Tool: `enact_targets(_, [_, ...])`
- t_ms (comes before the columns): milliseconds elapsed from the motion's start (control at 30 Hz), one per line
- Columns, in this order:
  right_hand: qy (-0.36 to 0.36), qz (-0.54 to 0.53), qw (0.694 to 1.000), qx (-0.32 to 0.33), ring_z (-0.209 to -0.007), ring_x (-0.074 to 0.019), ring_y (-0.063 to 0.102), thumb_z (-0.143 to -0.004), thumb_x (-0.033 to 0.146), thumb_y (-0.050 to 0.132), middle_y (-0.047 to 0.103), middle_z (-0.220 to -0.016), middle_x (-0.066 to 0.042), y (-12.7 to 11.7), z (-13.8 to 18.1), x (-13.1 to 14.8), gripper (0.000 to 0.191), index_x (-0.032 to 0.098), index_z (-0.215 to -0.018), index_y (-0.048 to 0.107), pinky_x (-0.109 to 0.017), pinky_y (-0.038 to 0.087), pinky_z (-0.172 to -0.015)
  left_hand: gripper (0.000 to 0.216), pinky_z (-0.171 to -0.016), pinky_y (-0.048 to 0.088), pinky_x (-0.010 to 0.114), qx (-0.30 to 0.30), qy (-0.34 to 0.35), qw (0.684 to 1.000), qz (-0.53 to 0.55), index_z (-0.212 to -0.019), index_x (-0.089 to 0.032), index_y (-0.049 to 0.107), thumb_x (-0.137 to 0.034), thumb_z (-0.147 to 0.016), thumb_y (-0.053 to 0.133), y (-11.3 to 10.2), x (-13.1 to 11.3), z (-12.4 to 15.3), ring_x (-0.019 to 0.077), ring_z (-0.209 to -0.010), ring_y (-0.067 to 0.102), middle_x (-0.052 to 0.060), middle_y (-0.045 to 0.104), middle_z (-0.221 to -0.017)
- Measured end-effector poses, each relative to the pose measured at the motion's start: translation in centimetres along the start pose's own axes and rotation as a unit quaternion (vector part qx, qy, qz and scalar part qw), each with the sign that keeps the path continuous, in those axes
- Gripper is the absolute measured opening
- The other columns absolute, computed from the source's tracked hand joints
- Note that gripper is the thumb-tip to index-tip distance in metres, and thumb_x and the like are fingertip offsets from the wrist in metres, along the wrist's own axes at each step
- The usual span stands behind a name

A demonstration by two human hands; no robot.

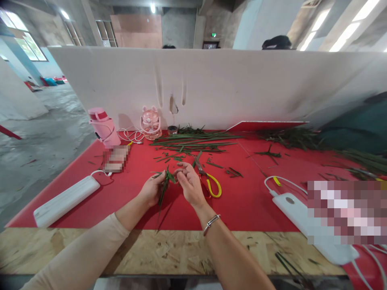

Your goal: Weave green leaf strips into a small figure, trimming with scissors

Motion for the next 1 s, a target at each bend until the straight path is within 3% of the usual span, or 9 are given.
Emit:
enact_targets(100, [0.023, -0.040, 0.999, -0.018, -0.059, -0.0147, 0.055, -0.082, 0.054, 0.041, 0.061, -0.076, -0.003, -0.5, 0.0, -0.4, 0.037, 0.022, -0.098, 0.051, -0.025, 0.040, -0.049, 0.033, -0.042, 0.033, 0.020, -0.014, -0.019, 1.000, -0.008, -0.056, -0.013, 0.055, -0.039, -0.054, 0.076, 0.0, -0.1, 0.2, 0.0049, -0.038, 0.041, -0.003, 0.049, -0.045])
enact_targets(233, [0.023, 0.002, 0.999, -0.027, -0.058, -0.0151, 0.054, -0.084, 0.049, 0.040, 0.061, -0.074, -0.003, -0.6, 0.0, -0.5, 0.031, 0.022, -0.092, 0.055, -0.026, 0.039, -0.049, 0.033, -0.042, 0.032, 0.020, -0.026, -0.013, 0.999, -0.018, -0.054, -0.014, 0.053, -0.038, -0.055, 0.075, -0.1, 0.0, 0.2, 0.0045, -0.037, 0.039, -0.005, 0.046, -0.043])
enact_targets(367, [-0.083, 0.153, 0.983, -0.062, -0.069, -0.0169, 0.052, -0.080, 0.043, 0.051, 0.059, -0.082, -0.004, -0.6, 0.4, 1.3, 0.024, 0.023, -0.092, 0.059, -0.029, 0.043, -0.061, 0.031, -0.041, 0.027, 0.020, -0.058, 0.047, 0.993, -0.086, -0.056, -0.014, 0.056, -0.039, -0.057, 0.073, -0.9, -0.5, 0.0, 0.0044, -0.038, 0.037, -0.006, 0.047, -0.042])
enact_targets(467, [-0.136, 0.246, 0.959, -0.024, -0.071, -0.0169, 0.052, -0.073, 0.032, 0.062, 0.057, -0.081, -0.004, 0.3, 0.5, 1.8, 0.017, 0.023, -0.088, 0.063, -0.030, 0.043, -0.065, 0.028, -0.046, 0.032, 0.020, -0.078, 0.106, 0.976, -0.176, -0.060, -0.012, 0.062, -0.038, -0.057, 0.073, -1.1, -1.4, 0.1, 0.0061, -0.043, 0.043, -0.003, 0.054, -0.047])
enact_targets(567, [-0.087, 0.209, 0.974, 0.021, -0.071, -0.0163, 0.054, -0.073, 0.027, 0.061, 0.059, -0.079, -0.003, 0.9, 0.0, 0.2, 0.018, 0.023, -0.090, 0.064, -0.029, 0.045, -0.064, 0.026, -0.051, 0.038, 0.021, -0.058, 0.129, 0.969, -0.203, -0.066, -0.012, 0.067, -0.035, -0.058, 0.073, -0.9, -1.6, 0.0, 0.0085, -0.050, 0.049, 0.001, 0.061, -0.056])
enact_targets(767, [0.051, 0.050, 0.997, -0.006, -0.061, -0.0122, 0.054, -0.069, 0.029, 0.064, 0.060, -0.071, 0.000, 0.5, -0.5, -2.8, 0.019, 0.020, -0.086, 0.062, -0.026, 0.046, -0.058, 0.028, -0.062, 0.046, 0.023, -0.011, 0.114, 0.980, -0.162, -0.079, -0.012, 0.069, -0.031, -0.059, 0.073, -0.9, -0.9, -0.5, 0.0107, -0.061, 0.058, 0.004, 0.067, -0.070])
enact_targets(867, [0.082, 0.001, 0.996, -0.018, -0.055, -0.0103, 0.053, -0.066, 0.031, 0.067, 0.061, -0.069, 0.001, 0.3, -0.5, -2.9, 0.021, 0.019, -0.083, 0.063, -0.024, 0.045, -0.053, 0.035, -0.071, 0.049, 0.027, 0.032, 0.087, 0.988, -0.125, -0.086, -0.013, 0.069, -0.028, -0.056, 0.076, -0.5, -0.6, -0.5, 0.0133, -0.069, 0.061, 0.007, 0.069, -0.080])
enact_targets(1000, [0.089, -0.025, 0.995, -0.035, -0.047, -0.0089, 0.051, -0.064, 0.032, 0.069, 0.060, -0.060, 0.003, -0.2, -0.7, -2.7, 0.021, 0.018, -0.077, 0.062, -0.023, 0.043, -0.048, 0.040, -0.072, 0.049, 0.030, 0.082, 0.052, 0.989, -0.112, -0.094, -0.013, 0.068, -0.029, -0.058, 0.075, 0.0, -0.1, -0.3, 0.0136, -0.069, 0.061, 0.008, 0.069, -0.084])
Point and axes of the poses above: each hand's wrist, its own z-axis away from the middle knuckle, its own y-axis out of the palm, x = y × z, the point moved 6 cm from there along -z, towards the middle knuckle
